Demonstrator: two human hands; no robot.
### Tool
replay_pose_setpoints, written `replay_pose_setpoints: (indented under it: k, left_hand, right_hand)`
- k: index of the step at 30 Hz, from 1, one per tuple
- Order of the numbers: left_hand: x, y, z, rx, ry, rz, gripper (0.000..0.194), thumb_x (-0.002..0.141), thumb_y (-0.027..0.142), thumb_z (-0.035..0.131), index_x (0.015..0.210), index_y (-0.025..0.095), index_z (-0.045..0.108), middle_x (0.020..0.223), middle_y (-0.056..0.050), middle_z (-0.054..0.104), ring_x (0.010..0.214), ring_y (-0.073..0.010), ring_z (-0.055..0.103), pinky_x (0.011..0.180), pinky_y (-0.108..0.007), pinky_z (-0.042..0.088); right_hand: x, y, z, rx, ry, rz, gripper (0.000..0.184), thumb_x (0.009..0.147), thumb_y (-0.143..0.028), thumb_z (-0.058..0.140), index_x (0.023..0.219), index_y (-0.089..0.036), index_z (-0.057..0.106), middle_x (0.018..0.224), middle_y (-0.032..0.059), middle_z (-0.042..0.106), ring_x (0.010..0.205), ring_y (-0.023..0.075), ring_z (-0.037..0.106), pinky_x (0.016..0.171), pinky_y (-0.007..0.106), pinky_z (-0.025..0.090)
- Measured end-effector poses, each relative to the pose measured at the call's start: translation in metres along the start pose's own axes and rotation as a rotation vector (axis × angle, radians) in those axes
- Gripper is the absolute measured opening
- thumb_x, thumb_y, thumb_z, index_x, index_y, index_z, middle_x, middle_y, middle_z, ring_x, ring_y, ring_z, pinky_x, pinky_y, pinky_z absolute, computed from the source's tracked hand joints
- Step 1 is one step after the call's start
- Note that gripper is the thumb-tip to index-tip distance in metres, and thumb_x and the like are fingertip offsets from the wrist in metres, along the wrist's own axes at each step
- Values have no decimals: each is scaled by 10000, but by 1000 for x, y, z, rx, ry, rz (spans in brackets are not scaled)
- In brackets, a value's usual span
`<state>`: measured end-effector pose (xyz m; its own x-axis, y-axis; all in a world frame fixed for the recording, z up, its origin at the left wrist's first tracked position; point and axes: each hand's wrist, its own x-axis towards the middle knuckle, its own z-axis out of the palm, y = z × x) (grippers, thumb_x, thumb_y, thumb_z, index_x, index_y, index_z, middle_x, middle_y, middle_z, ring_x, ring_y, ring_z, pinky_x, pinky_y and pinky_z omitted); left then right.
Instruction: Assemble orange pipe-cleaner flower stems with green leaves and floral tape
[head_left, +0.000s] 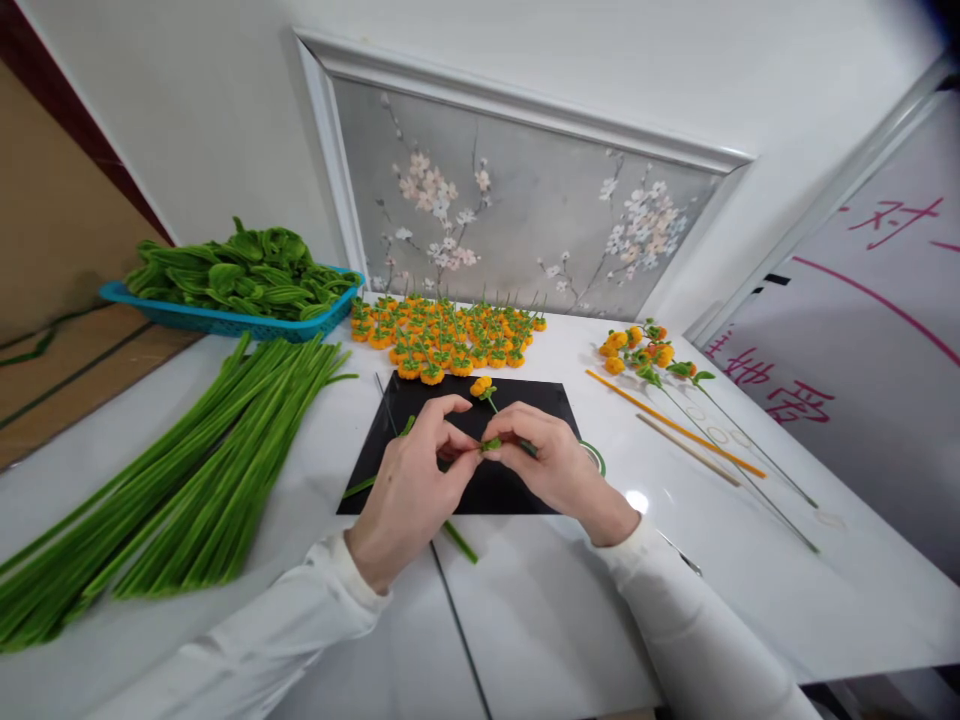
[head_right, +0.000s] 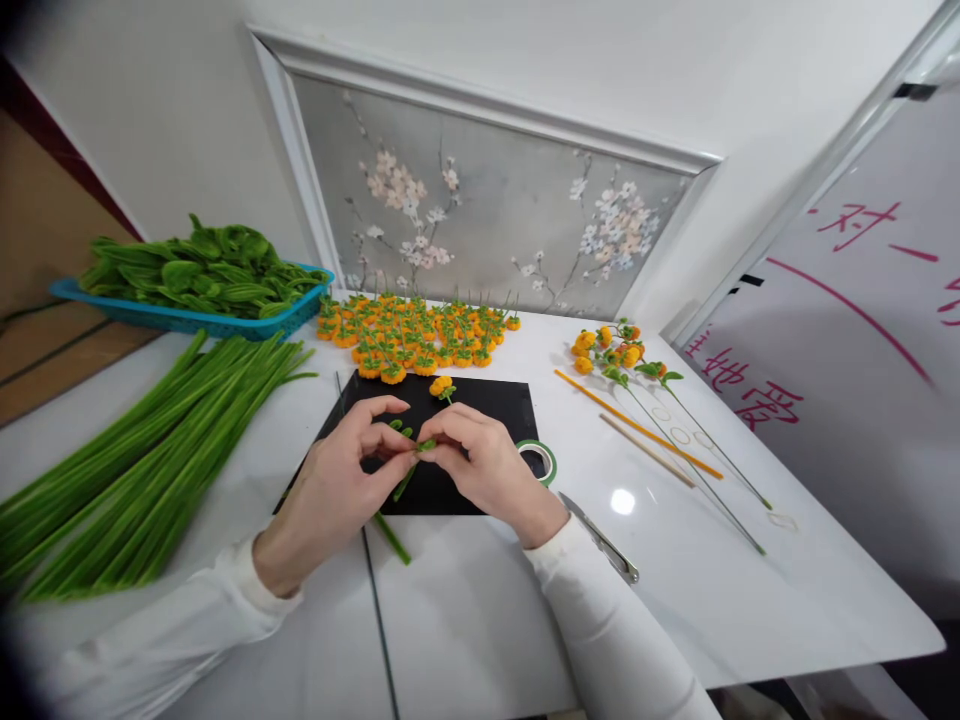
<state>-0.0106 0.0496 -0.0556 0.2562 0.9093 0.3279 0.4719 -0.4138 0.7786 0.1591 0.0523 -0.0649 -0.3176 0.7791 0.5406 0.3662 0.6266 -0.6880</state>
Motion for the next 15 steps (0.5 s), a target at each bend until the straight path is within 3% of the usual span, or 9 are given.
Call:
replay_pose_setpoints:
  k: [7,10,15]
  left_hand:
    - [0,-4,0,-114,-51,-26,342,776,152,565,1088,240,458,750,48,688,691,-142,645,697,-262,486]
    - [-1,-3,-2,-89,-41,-9,309,780,149,561,1064,231,469,726,51,681,687,-141,645,689,-258,483]
    - [-4,0,-4,-19,-40,88,115,803,147,556,895,214,570,775,32,680,725,-132,644,677,-231,470]
  right_hand:
    - [-2,1,-1,130,-35,111,64,804,-137,600,825,-197,610,825,6,575,725,119,535,651,239,445]
    - [-4,2,-3,332,-99,246,196,774,-204,657,964,-203,607,834,1,591,715,114,554,657,243,469]
    - [-5,3,-5,482,-94,324,123,820,-260,615,910,-179,636,770,1,620,704,107,589,689,252,492]
